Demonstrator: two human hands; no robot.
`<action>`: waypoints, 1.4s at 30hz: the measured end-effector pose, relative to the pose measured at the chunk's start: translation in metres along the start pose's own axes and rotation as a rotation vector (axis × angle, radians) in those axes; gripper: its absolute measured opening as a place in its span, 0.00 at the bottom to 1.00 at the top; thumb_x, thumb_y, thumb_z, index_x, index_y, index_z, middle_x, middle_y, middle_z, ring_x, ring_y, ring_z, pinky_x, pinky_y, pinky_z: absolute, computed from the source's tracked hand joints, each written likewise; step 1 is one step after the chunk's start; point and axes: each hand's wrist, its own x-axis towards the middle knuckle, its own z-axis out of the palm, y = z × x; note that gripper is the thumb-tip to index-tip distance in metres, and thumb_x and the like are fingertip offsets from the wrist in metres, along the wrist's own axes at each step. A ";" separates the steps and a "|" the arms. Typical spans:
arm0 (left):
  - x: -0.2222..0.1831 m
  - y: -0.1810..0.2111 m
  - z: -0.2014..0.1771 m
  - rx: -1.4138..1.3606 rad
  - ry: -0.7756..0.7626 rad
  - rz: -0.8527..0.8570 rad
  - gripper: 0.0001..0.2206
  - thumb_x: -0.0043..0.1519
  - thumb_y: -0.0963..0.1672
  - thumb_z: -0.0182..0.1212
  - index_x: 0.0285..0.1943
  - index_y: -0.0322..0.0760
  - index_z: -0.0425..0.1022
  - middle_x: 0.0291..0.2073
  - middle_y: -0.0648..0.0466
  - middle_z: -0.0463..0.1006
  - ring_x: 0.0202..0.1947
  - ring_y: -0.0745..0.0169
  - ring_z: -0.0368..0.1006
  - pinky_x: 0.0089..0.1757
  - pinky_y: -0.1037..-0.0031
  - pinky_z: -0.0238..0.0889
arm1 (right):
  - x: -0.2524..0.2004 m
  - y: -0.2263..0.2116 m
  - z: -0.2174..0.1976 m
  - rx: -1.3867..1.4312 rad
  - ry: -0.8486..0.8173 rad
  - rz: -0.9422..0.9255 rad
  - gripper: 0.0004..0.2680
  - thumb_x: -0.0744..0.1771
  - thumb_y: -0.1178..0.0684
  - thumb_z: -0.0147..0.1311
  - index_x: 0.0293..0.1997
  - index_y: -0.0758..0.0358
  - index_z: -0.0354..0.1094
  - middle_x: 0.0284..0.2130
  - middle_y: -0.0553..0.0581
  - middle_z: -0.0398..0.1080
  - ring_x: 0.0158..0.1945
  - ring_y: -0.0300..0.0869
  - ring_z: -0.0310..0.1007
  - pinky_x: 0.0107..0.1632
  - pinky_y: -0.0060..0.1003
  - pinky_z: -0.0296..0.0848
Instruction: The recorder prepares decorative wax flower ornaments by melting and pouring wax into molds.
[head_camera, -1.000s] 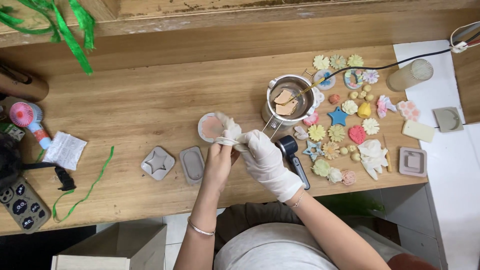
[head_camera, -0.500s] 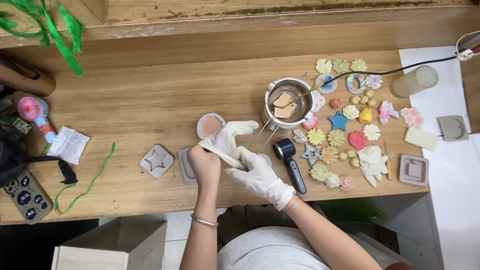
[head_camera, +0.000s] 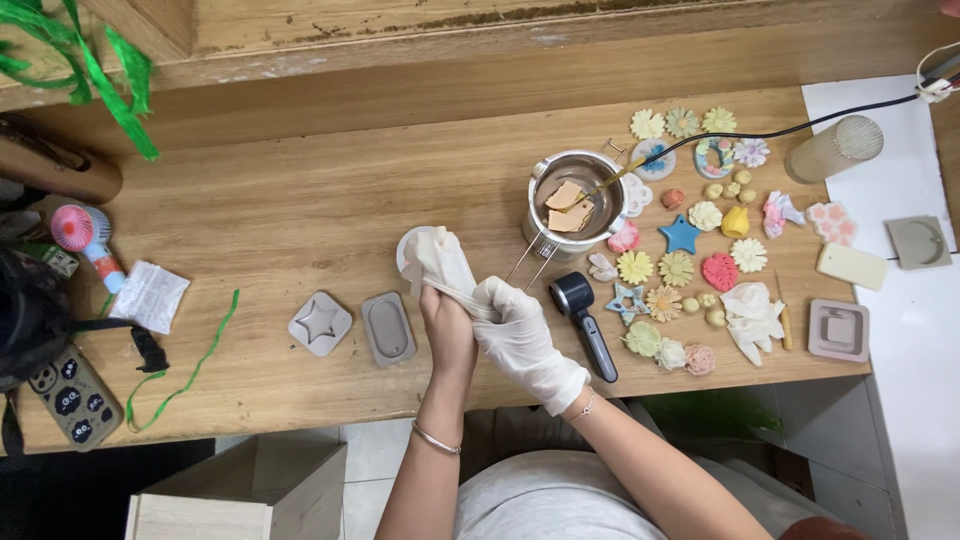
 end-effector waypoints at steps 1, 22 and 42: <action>0.001 -0.002 -0.001 0.003 -0.007 0.001 0.22 0.70 0.47 0.51 0.72 0.33 0.66 0.67 0.52 0.71 0.62 0.67 0.69 0.59 0.73 0.61 | 0.001 -0.005 -0.002 0.003 0.007 -0.002 0.04 0.64 0.63 0.56 0.35 0.60 0.68 0.23 0.47 0.64 0.29 0.31 0.61 0.32 0.31 0.67; 0.031 -0.014 -0.037 -0.390 -0.166 -0.381 0.18 0.75 0.45 0.55 0.71 0.32 0.64 0.53 0.53 0.73 0.49 0.66 0.71 0.47 0.73 0.66 | 0.001 -0.033 0.000 -0.238 -0.114 -0.194 0.08 0.62 0.62 0.59 0.41 0.59 0.69 0.29 0.53 0.71 0.30 0.44 0.73 0.35 0.38 0.72; 0.005 -0.018 -0.095 -0.344 -0.443 -0.652 0.14 0.73 0.46 0.61 0.63 0.35 0.73 0.45 0.56 0.78 0.40 0.69 0.73 0.37 0.77 0.66 | 0.057 -0.044 -0.039 1.138 -0.122 0.185 0.08 0.71 0.54 0.54 0.51 0.67 0.69 0.43 0.57 0.75 0.50 0.43 0.76 0.58 0.38 0.74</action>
